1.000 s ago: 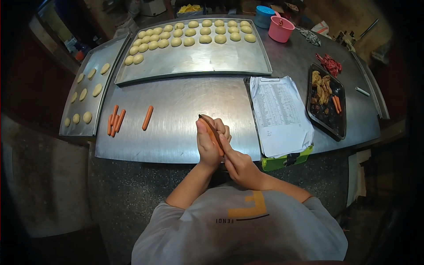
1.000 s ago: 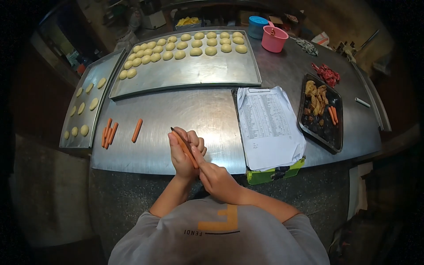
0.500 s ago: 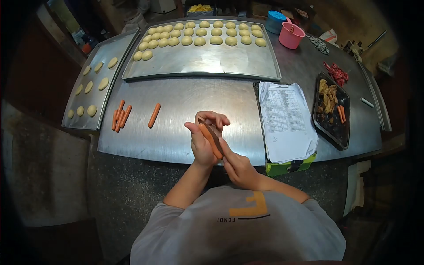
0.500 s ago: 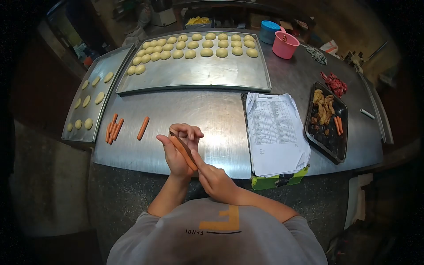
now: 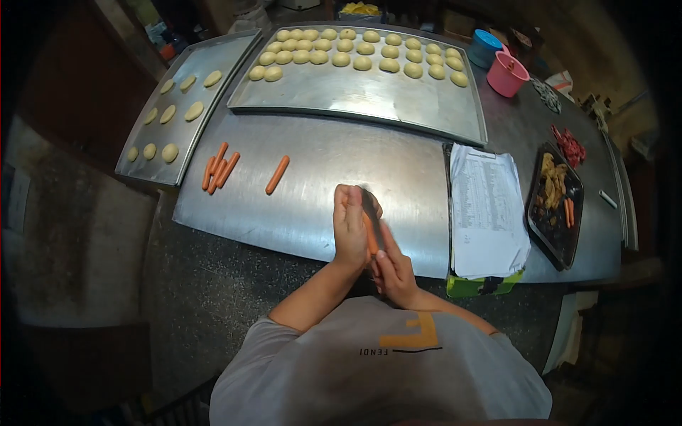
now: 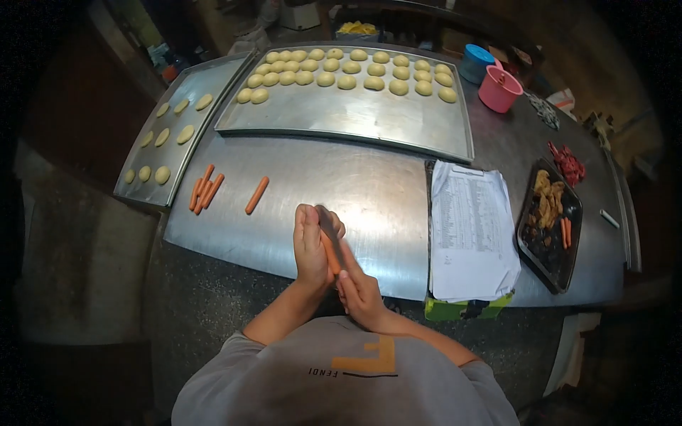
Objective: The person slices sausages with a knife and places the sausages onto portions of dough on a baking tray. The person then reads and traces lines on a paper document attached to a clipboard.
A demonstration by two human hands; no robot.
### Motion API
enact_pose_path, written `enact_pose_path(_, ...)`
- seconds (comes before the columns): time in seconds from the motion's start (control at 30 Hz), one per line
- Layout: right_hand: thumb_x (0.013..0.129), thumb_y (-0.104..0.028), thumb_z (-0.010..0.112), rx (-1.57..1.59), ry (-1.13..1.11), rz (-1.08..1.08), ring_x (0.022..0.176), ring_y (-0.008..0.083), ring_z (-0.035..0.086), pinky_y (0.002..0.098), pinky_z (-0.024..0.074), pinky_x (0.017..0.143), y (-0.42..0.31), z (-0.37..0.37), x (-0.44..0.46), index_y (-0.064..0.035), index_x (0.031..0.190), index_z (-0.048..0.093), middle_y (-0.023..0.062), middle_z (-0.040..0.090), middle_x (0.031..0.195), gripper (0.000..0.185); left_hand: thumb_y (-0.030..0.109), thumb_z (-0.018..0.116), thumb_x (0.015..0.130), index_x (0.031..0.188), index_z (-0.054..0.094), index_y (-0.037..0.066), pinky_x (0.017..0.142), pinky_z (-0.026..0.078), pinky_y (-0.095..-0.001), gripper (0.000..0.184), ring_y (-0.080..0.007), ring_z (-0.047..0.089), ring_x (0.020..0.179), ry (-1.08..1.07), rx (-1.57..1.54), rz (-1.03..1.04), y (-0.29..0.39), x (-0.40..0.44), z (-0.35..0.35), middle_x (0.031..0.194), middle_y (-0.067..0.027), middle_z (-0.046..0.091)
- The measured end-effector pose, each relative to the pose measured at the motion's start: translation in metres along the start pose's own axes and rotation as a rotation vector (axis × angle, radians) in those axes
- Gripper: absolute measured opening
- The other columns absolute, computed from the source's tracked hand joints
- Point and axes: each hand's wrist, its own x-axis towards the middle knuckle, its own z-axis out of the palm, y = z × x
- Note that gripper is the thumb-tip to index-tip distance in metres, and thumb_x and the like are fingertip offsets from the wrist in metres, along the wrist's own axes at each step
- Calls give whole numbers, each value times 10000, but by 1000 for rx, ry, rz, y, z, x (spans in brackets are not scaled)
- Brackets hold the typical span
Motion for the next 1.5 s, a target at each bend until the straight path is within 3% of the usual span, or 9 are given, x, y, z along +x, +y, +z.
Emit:
enact_pose_path(0.1, 946, -112, 299, 242, 226, 19, 438, 54, 352, 185, 293, 386, -1, 5, 19, -101, 1416, 155, 14, 438, 548, 492, 319, 423, 939, 808, 373, 129, 575, 354, -198, 237, -73, 371, 598, 111, -102, -4, -1, 26, -24, 654, -3, 362)
enact_pose_path(0.33, 893, -152, 440, -1023, 155, 32, 700, 235, 550, 273, 467, 649, 22, -51, 73, -110, 1362, 319, 141, 555, 889, 486, 327, 546, 841, 1182, 448, 18, 879, 381, -405, 471, -319, 474, 988, 210, 1673, -43, 44, 156, -184, 1087, -186, 474)
enact_pose_path(0.43, 881, -158, 455, -1084, 245, -26, 817, 260, 545, 294, 450, 735, 9, -56, 77, -91, 1316, 385, 145, 545, 984, 446, 321, 541, 846, 1180, 473, 44, 882, 374, -409, 439, -299, 466, 1008, 299, 1853, 232, 45, 142, -172, 1094, -170, 462)
enact_pose_path(0.6, 868, -205, 471, -1168, 339, 1, 940, 268, 545, 327, 438, 813, -31, -75, 82, -69, 1214, 505, 114, 542, 1089, 373, 103, 511, 859, 1133, 539, 59, 760, 439, -241, 279, -124, 537, 853, -525, 638, -457, 66, 43, -35, 1035, -71, 563)
enact_pose_path(0.73, 810, -181, 488, -1393, 464, -81, 802, 284, 557, 369, 455, 712, -67, -137, 120, -87, 1156, 553, 133, 590, 933, 365, 191, 531, 881, 1231, 433, 7, 870, 423, -296, 408, -203, 485, 1043, -1264, 451, -586, -2, -39, 35, 1155, -142, 459)
enact_pose_path(1.0, 768, -176, 502, -1735, 1024, -56, 804, 370, 606, 432, 484, 661, -150, -292, 80, -46, 941, 630, 177, 630, 902, 251, 209, 524, 891, 1163, 442, -11, 843, 416, -264, 359, -182, 495, 936, -1495, 389, -1156, -6, -125, 103, 1116, -118, 464)
enact_pose_path(1.1, 768, -172, 505, -1778, 1045, 132, 817, 367, 610, 434, 486, 669, -165, -319, 42, -42, 939, 638, 177, 633, 915, 252, 125, 531, 862, 1047, 461, -9, 681, 420, -198, 239, -126, 495, 743, -1716, 267, -976, 8, -129, 112, 933, -77, 512)
enact_pose_path(1.27, 762, -180, 540, -1802, 1215, 368, 746, 275, 631, 397, 488, 621, -204, -365, -9, -56, 967, 651, 134, 648, 884, 264, -7, 540, 745, 914, 449, 29, 566, 318, -158, 195, -88, 430, 621, -1230, -841, -1679, 28, -116, 94, 796, -68, 504)
enact_pose_path(1.5, 759, -176, 538, -1568, 1269, 907, 728, 270, 621, 392, 485, 609, -41, -361, -224, -39, 942, 649, 136, 644, 862, 254, -8, 543, 716, 907, 425, 44, 590, 317, -193, 230, -139, 416, 655, -1103, -826, -1848, 17, -129, 64, 815, -83, 473)
